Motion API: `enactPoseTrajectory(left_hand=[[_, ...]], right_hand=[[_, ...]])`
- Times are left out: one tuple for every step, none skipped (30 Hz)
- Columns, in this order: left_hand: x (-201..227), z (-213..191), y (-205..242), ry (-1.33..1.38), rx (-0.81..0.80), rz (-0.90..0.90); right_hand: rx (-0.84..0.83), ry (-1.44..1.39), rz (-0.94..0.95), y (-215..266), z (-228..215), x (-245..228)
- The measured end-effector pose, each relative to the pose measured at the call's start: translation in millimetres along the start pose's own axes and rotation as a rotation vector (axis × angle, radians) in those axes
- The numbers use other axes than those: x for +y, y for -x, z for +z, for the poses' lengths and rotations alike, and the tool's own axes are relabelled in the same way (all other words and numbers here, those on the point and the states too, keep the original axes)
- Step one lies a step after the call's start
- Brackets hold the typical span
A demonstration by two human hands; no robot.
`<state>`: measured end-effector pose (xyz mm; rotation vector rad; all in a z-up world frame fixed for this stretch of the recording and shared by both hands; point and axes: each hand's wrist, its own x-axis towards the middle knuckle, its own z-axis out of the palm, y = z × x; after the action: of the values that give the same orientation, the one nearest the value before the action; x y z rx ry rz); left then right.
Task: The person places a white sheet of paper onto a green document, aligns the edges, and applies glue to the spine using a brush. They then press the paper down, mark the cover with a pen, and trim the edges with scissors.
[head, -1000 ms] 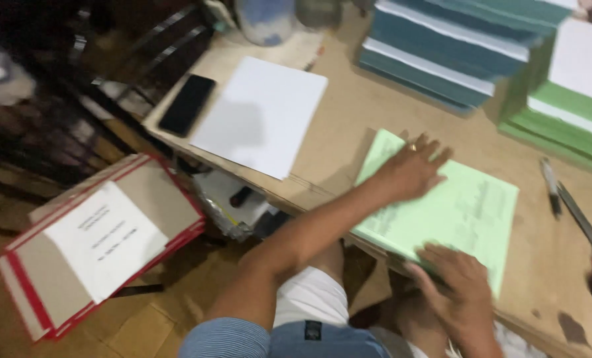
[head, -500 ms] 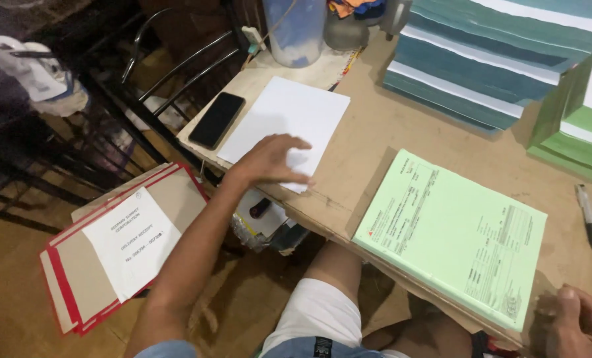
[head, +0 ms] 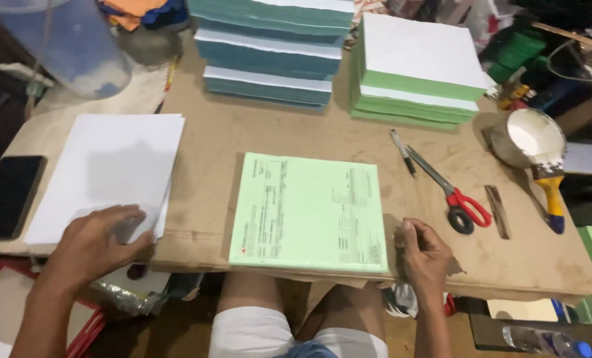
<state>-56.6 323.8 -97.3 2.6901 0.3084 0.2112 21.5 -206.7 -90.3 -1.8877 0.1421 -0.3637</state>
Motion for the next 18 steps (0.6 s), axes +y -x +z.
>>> enactPoseTrajectory(left_hand=[[14.3,-7.0,-1.4,0.0,-0.004,0.013],[27.8,-14.4,0.0,-0.11,-0.111,-0.056],[40.6,-22.1,1.9,-0.22,-0.216,-0.127],[37.9,-13.7,2.0,-0.22,-0.216,-0.124],[34.7,-5.7,2.5,-0.318,-0.11,-0.003],[31.6,2.3,3.8,-0.413,-0.002,0.116],[28.5,1.9,1.8,-0.413,-0.001,0.118],[24.3,1.4,2.6,-0.694,0.184,0.188],[19.1,1.2,3.2,-0.973,0.376,0.253],[47.7,-14.4,6.6,-0.975,0.361,0.25],[75.3,-29.9,9.0,-0.532,0.54,0.392],[101.8,-46.1,11.7,-0.081,0.707,0.506],[121.3,-52.4,23.5,-0.087,0.699,0.492],[141.7,-59.4,32.5,0.099,0.495,0.6],[162.5,-66.7,41.3,0.288,0.287,0.702],[176.5,-59.7,44.9,0.287,0.291,0.697],[191.1,-52.5,48.2,0.296,0.238,0.908],[206.8,-44.4,49.5,0.305,0.176,1.124]], right_hand=[[0.014,0.0,0.003,-0.2,-0.5,-1.4],[0.001,-0.034,0.014,0.1,-0.5,-2.9],[-0.011,-0.068,0.025,0.9,-0.1,-4.6],[-0.007,-0.069,0.026,-0.9,-0.7,-0.8],[-0.013,-0.043,-0.027,-1.9,-1.1,2.8],[-0.021,-0.017,-0.081,-3.0,-1.8,6.1],[-0.018,-0.017,-0.082,-4.5,-2.8,6.2],[-0.019,-0.007,-0.083,-4.5,-3.5,6.8],[-0.019,0.003,-0.085,-4.3,-3.1,7.7],[-0.029,0.008,-0.074,-5.0,-4.8,9.8],[-0.029,-0.021,-0.06,-5.2,-5.5,12.0],[-0.035,-0.053,-0.048,-6.8,-4.0,13.8],[-0.051,-0.05,-0.041,-6.1,-6.0,14.4],[-0.027,-0.097,0.012,-7.7,-7.4,13.9],[-0.004,-0.143,0.066,-9.3,-9.1,13.0],[-0.01,-0.143,0.063,-9.2,-13.4,12.1],[-0.021,-0.319,0.166,-9.5,-18.2,11.2],[-0.023,-0.492,0.269,-10.1,-24.8,10.5]])
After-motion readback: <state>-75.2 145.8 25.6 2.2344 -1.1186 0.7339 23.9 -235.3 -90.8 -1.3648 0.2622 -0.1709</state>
